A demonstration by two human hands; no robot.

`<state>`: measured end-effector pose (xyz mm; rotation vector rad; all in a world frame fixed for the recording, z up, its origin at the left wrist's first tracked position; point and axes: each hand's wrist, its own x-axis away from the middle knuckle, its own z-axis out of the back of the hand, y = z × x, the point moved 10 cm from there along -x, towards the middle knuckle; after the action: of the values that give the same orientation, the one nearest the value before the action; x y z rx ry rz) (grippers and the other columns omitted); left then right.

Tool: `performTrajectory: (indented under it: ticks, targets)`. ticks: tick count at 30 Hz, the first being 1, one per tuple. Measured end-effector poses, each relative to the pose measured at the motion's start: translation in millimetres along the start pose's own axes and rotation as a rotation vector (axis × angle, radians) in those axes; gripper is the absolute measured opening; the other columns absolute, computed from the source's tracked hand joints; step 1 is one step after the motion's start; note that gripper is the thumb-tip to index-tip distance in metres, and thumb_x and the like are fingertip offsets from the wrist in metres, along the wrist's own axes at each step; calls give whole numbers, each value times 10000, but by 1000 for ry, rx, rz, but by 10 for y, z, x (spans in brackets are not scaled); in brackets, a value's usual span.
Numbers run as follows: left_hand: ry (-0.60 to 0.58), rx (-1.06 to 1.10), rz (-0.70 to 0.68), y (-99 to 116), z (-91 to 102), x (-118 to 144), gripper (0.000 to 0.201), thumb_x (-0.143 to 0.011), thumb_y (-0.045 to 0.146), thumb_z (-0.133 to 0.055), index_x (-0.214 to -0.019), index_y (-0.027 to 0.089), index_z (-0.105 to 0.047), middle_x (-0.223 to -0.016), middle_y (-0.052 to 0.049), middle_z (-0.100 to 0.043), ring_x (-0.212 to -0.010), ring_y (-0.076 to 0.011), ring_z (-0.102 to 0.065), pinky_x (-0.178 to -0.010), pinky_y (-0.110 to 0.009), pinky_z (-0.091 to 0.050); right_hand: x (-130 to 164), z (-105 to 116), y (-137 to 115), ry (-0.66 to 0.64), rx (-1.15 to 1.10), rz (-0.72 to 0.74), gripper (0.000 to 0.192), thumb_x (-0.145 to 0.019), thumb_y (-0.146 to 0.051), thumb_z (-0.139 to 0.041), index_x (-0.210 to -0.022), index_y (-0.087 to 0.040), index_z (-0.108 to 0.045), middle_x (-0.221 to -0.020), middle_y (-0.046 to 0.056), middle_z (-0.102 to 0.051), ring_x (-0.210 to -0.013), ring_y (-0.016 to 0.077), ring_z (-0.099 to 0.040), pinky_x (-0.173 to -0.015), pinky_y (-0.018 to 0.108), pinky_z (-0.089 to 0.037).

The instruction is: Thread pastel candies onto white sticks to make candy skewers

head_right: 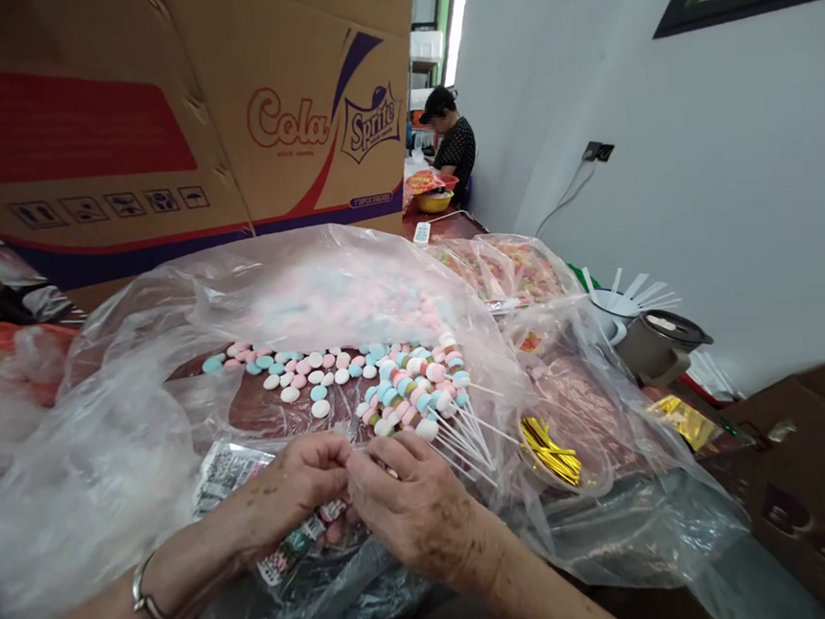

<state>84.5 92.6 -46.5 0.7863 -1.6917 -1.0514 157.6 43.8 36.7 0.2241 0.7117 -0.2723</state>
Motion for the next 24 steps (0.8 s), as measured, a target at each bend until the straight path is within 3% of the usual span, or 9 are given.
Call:
performTrajectory:
  ticks: [3,5,10,13,16,19,21,22,24]
  targets:
    - [-150,-197,77,14,-110,63,83,-583,126,-577,-583,174,-645,-526,19,-647,-418,-116,-528,-426,-207,-427,-17,-90,-18,-164,-79,77,332,-1050,-127,-371,-901,-142,-668,-1202,81,-664,-936,200,-546,-728,361,-420]
    - [-167,-291,100,19,-121,97,97,-573,120,-559,-539,178,-629,-510,27,-639,-410,-116,-513,-428,-212,-421,-25,-124,-48,-236,-100,111,310,-1050,-144,-395,-890,-154,-661,-1142,63,-674,-852,188,-526,-676,353,-387]
    - [-168,-455,100,1,-91,116,119,-609,133,-515,-549,185,-603,-522,37,-618,-430,-127,-526,-442,-221,-405,-54,-68,-162,-236,-106,152,317,-1057,-162,-389,-860,-143,-636,-879,62,-640,-768,190,-487,-670,341,-364]
    - [-107,-537,74,9,-22,76,103,-613,102,-526,-579,190,-567,-523,39,-585,-478,-144,-550,-457,-218,-403,-52,-116,-165,-218,2,71,342,-1034,-107,-330,-853,-132,-619,-808,78,-595,-731,210,-481,-652,351,-364]
    - [176,-795,-224,306,90,62,146,-709,70,-520,-636,195,-538,-580,11,-580,-556,-169,-549,-526,-258,-439,-58,-136,25,-102,193,-132,332,-975,-30,-316,-829,-142,-591,-731,75,-555,-679,223,-469,-623,353,-364]
    - [535,-1092,-828,731,-86,428,164,-857,69,-471,-837,149,-613,-809,-104,-682,-752,-243,-618,-699,-371,-514,-56,-70,357,89,232,-364,291,-954,-38,-364,-779,-192,-539,-676,42,-538,-643,206,-480,-589,320,-371]
    - [674,-1099,-1148,785,-239,750,159,-887,74,-513,-994,131,-616,-996,-155,-690,-920,-276,-618,-832,-431,-507,-43,-5,615,229,112,-534,240,-959,-89,-405,-789,-209,-523,-676,14,-556,-631,178,-512,-576,283,-390]
    - [685,-1052,-1222,765,-270,844,151,-891,89,-546,-1016,144,-611,-1012,-140,-683,-932,-267,-607,-849,-423,-499,-34,21,723,296,23,-615,212,-959,-114,-420,-803,-213,-523,-679,0,-567,-627,163,-528,-578,265,-404]
    - [594,-847,-1099,691,-175,784,83,-928,170,-570,-1002,179,-606,-888,-66,-668,-813,-220,-597,-759,-353,-498,-39,31,831,393,-162,-735,175,-953,-151,-443,-814,-217,-527,-679,-23,-585,-612,138,-545,-580,238,-421]
